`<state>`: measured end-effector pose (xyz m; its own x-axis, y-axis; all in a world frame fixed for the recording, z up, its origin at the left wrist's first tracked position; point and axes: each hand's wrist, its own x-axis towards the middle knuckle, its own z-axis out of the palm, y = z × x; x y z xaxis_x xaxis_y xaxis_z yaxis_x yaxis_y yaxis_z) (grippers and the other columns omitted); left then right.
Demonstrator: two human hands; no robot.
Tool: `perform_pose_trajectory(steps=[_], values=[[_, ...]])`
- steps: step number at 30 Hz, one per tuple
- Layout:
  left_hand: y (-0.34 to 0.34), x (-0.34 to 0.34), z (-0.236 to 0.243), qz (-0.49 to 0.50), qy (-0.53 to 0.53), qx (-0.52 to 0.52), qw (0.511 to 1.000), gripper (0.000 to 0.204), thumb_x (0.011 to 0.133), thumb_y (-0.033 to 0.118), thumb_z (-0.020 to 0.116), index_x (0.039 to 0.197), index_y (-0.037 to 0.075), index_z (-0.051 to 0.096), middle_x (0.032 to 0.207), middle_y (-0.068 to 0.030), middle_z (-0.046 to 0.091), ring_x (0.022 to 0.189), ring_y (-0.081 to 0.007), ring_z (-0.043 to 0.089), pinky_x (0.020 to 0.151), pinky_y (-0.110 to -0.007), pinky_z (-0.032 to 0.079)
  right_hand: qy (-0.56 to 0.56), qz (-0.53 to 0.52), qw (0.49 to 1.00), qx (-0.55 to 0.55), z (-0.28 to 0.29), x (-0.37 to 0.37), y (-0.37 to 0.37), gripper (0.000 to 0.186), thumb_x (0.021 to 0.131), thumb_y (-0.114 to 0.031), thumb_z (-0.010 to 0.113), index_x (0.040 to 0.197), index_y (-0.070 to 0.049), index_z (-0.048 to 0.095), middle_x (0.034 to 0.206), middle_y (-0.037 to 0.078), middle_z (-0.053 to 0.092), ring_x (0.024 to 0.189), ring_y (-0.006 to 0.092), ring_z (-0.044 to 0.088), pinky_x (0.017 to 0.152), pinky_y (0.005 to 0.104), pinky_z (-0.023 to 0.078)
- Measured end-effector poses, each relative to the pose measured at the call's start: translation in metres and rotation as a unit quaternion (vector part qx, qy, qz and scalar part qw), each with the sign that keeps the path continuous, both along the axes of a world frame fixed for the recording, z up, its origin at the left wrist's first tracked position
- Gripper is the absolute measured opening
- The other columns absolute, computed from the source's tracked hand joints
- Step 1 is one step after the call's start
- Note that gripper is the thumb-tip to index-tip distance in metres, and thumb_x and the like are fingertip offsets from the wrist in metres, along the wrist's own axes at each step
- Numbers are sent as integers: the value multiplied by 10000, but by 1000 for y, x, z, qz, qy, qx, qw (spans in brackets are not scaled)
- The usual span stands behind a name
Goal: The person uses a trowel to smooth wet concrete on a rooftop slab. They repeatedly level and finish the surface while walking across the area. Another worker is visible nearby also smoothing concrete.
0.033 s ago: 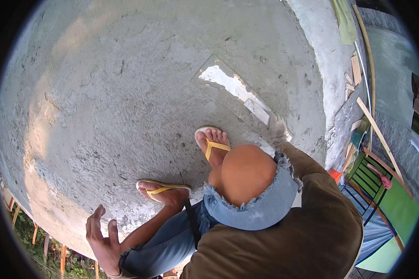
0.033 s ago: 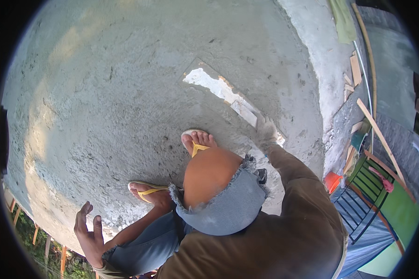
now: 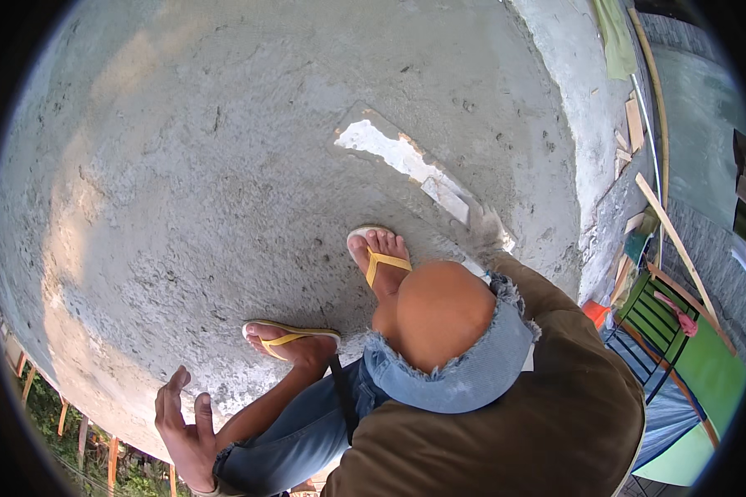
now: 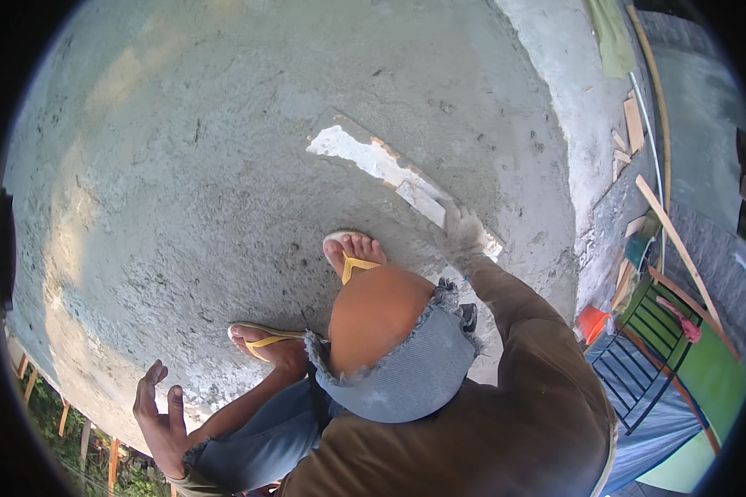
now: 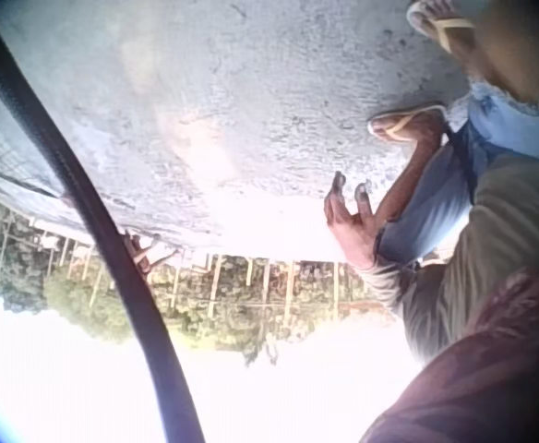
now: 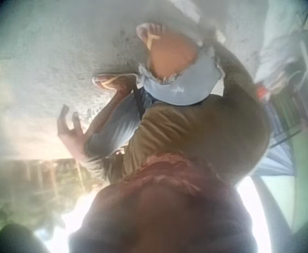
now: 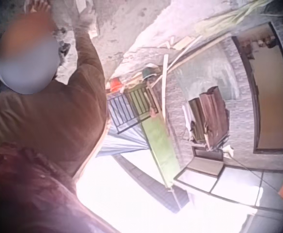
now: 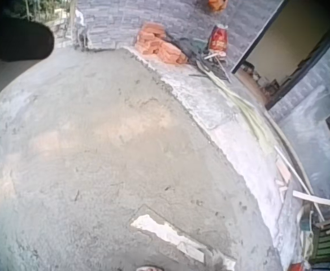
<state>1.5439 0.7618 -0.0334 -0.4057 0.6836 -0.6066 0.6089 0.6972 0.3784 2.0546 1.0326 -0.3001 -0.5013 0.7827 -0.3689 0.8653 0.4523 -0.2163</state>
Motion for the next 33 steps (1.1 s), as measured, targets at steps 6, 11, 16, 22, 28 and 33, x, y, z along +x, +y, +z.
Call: perform_pose_trajectory(steps=[6,11,16,22,28,33], values=[[15,-9,-14,-31,7,12,999,505,1052,320,613,1368,-74,587,1196,-278,683,1084,-418,673,923,-507,519,16,106,993,-55,12,-218,51,620,881,-270,754,1400,-19,527,1217,207,676,1076,382,688,887,488,577],[19,-10,-50,-35,-12,4,999,451,990,202,670,1355,-51,593,1147,-265,692,1042,-427,674,890,-513,526,-44,184,982,-15,-7,-336,138,586,926,-208,733,1454,-22,563,1239,234,668,1151,393,696,917,510,602],[-2,-11,-94,-71,-89,-53,992,400,917,131,735,1266,-44,642,942,-243,726,855,-384,722,781,-455,575,12,-31,999,-1,-11,-305,213,421,988,-298,677,1290,-5,688,1231,256,678,1116,407,712,935,502,602],[-22,-22,-127,-71,-105,-125,984,362,916,147,746,1207,-51,663,877,-232,755,822,-357,768,742,-436,605,-25,-194,981,-9,17,-132,218,561,1006,-359,649,1519,-179,508,1277,262,654,1185,439,672,981,553,558],[-32,-32,-140,-110,-99,-161,976,364,908,180,756,1184,-43,675,851,-234,757,769,-352,767,710,-428,606,-123,-285,951,-1,29,45,179,721,999,-372,667,1624,-349,308,1284,229,664,1229,410,658,1027,532,546],[-56,-25,-139,-99,-101,-165,976,349,901,192,760,1158,-32,687,836,-228,759,764,-356,769,694,-428,604,-205,-334,920,1,5,220,97,798,956,-367,717,1621,-428,279,1334,251,634,1216,461,649,1024,546,530]])
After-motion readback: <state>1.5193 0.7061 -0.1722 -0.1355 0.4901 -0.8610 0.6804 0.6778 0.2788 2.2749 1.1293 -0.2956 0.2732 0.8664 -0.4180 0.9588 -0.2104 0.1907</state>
